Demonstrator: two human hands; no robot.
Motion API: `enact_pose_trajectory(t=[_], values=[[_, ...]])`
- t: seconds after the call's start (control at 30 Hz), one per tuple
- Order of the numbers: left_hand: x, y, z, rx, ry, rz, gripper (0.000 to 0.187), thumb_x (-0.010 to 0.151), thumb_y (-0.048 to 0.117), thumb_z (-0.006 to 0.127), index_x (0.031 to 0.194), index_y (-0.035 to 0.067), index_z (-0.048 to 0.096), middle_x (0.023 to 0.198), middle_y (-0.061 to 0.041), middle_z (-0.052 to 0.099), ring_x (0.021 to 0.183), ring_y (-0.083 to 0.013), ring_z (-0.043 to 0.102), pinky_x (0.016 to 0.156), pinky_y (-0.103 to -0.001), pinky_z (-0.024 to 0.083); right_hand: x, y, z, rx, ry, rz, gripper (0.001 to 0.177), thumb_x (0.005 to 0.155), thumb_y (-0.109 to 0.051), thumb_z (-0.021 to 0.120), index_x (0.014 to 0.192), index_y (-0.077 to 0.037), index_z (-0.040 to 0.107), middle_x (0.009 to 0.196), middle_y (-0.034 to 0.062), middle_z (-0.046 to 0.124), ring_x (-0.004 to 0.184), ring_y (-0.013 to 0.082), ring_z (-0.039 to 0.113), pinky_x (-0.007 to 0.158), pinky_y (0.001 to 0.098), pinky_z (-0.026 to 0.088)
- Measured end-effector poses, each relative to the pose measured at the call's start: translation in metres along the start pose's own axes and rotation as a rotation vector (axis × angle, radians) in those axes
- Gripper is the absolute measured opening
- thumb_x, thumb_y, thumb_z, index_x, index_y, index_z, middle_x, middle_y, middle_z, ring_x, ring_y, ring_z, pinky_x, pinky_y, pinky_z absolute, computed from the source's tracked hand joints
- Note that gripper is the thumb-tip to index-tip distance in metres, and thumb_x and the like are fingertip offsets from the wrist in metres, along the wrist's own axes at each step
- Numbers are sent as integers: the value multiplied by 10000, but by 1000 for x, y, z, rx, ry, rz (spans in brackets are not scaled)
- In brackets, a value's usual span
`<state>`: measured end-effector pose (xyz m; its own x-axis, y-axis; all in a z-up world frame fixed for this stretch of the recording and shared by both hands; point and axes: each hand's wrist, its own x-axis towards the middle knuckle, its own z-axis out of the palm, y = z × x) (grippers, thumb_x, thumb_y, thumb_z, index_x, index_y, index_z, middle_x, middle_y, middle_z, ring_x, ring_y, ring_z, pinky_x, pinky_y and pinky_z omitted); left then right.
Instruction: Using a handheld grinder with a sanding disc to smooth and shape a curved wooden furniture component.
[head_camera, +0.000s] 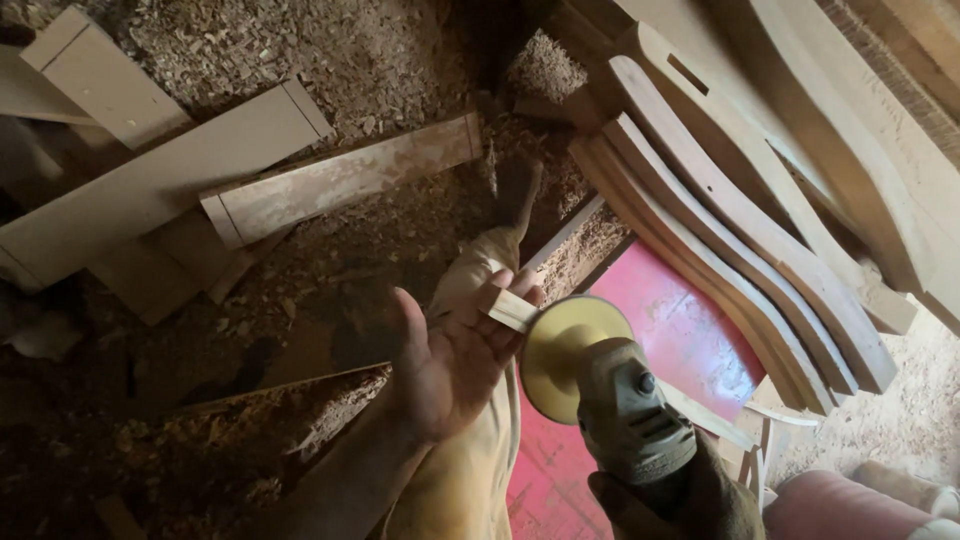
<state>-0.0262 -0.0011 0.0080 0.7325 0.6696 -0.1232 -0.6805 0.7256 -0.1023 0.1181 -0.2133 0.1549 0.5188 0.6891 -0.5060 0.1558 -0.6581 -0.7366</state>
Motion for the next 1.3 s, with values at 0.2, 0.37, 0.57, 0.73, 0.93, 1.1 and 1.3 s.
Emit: enact_pose_trajectory(t=[0.2,0.37,0.57,0.73,0.93,1.1,1.3], values=[[-3,-1,-1,12,-22,-34,1036,931,830,246,1562,27,417,1622,-157,437,1431,-307,481,1216,-481,370,53,-58,16,-71,4,-1,890,661,28,788,1494,-70,493,1316,125,715,1231,202,675,1043,387,503],[-6,1,2,74,-24,-54,1112,939,873,278,1621,5,405,1579,-193,463,1413,-289,484,1203,-465,360,56,-47,8,-282,-43,-156,829,714,-107,895,1469,-50,556,1238,83,751,1157,202,720,1011,359,554],[-1,3,9,76,38,-58,1032,909,820,279,1573,40,398,1641,-129,432,1475,-284,437,1226,-472,349,58,-36,7,-472,15,-89,958,650,-237,937,1492,-98,501,1220,41,793,1126,157,715,988,327,558],[-4,-3,-1,60,-34,-24,922,999,762,272,1577,59,418,1643,-148,421,1512,-298,405,1271,-480,294,54,-49,10,-165,-26,-78,902,668,-193,826,1483,-92,453,1287,85,741,1185,177,704,999,347,526],[-1,-6,-2,198,-3,27,711,1059,547,414,1589,74,382,1656,-146,386,1525,-294,389,1277,-477,281,46,-30,-7,-497,7,109,898,652,-244,934,1460,-129,560,1220,48,743,1150,169,694,1019,352,519],[1,-9,-3,269,29,80,638,1044,292,606,1583,52,365,1630,-164,404,1510,-315,410,1257,-477,329,36,-13,-11,-347,35,-22,837,676,-295,895,1424,-106,571,1219,62,748,1148,179,704,1013,358,523],[7,-19,-11,421,228,104,629,986,131,636,1550,70,364,1552,-122,467,1399,-272,492,1162,-423,415,38,-3,-21,-304,94,207,797,632,-259,898,1361,-139,599,1131,43,743,1082,148,744,956,354,534]])
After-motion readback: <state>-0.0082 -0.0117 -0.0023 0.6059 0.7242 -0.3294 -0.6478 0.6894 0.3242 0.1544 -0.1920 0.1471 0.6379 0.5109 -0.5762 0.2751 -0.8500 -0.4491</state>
